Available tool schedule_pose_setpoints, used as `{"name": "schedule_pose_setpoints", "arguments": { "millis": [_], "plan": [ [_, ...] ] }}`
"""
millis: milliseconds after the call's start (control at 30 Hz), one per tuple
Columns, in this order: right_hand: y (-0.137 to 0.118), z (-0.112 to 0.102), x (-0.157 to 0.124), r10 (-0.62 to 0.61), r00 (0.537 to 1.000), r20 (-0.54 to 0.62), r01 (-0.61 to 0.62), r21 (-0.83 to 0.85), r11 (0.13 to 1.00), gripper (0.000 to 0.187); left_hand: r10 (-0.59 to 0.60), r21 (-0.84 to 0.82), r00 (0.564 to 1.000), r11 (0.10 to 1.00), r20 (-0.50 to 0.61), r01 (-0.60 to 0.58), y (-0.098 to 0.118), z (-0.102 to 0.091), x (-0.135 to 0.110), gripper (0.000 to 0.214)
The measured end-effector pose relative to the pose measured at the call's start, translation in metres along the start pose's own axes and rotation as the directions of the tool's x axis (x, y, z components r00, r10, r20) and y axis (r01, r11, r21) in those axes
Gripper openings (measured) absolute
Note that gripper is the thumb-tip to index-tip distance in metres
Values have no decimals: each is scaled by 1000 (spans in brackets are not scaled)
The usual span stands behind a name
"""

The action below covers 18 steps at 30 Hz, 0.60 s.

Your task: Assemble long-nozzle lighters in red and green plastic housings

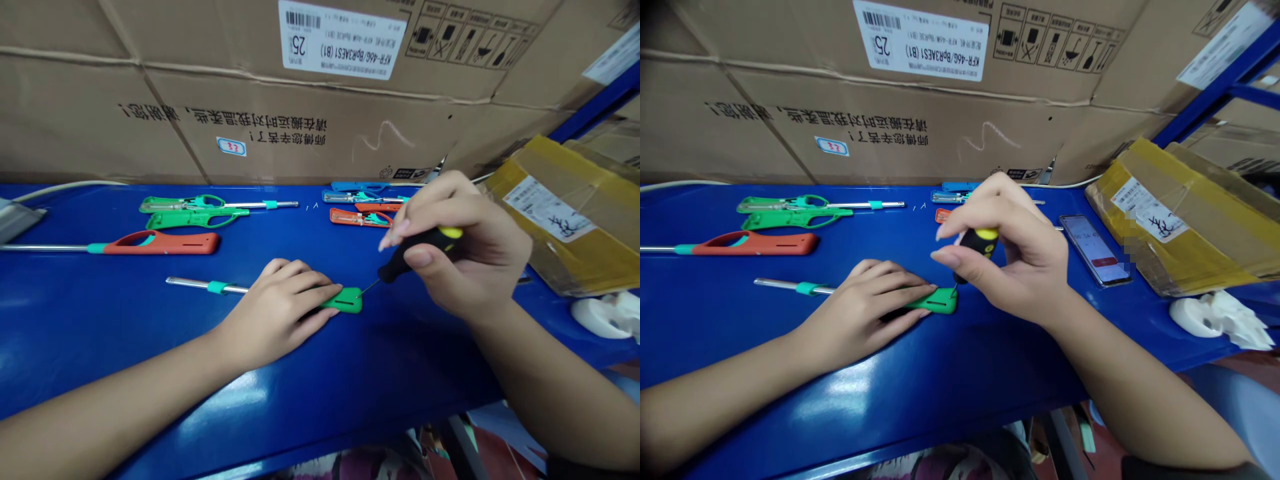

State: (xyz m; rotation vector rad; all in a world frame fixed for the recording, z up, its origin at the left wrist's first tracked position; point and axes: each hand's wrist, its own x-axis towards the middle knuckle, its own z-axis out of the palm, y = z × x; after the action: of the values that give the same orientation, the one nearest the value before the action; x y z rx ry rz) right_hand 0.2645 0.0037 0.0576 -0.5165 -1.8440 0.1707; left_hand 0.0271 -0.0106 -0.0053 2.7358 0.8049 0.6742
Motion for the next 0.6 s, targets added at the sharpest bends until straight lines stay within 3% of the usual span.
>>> {"name": "schedule_pose_setpoints", "arguments": {
  "millis": [100, 233, 433, 533, 600],
  "plan": [
    [-5, -1, -3, 44, 995, 88, -43, -4, 999, 31, 0, -3, 1000, 1000, -1, 0, 0, 0, 0, 27],
    [-12, -4, -4, 168, 965, 200, -200, 151, 968, 41, -1, -9, 1000, 1000, -2, 1, 1, -1, 0, 27],
    [-5, -1, 0, -51, 999, 21, 49, 58, 997, 34, -4, -9, 1000, 1000, 4, 4, 1, 0, 1, 27],
    [-5, -1, -1, -18, 998, 60, 18, -12, 1000, 24, -6, -11, 1000, 1000, 4, 6, 0, 0, 1, 27],
    [-7, -2, -3, 54, 991, 121, -54, -9, 999, 28, -5, -15, 1000, 1000, 2, 5, 0, 0, 2, 27]
  ]
}}
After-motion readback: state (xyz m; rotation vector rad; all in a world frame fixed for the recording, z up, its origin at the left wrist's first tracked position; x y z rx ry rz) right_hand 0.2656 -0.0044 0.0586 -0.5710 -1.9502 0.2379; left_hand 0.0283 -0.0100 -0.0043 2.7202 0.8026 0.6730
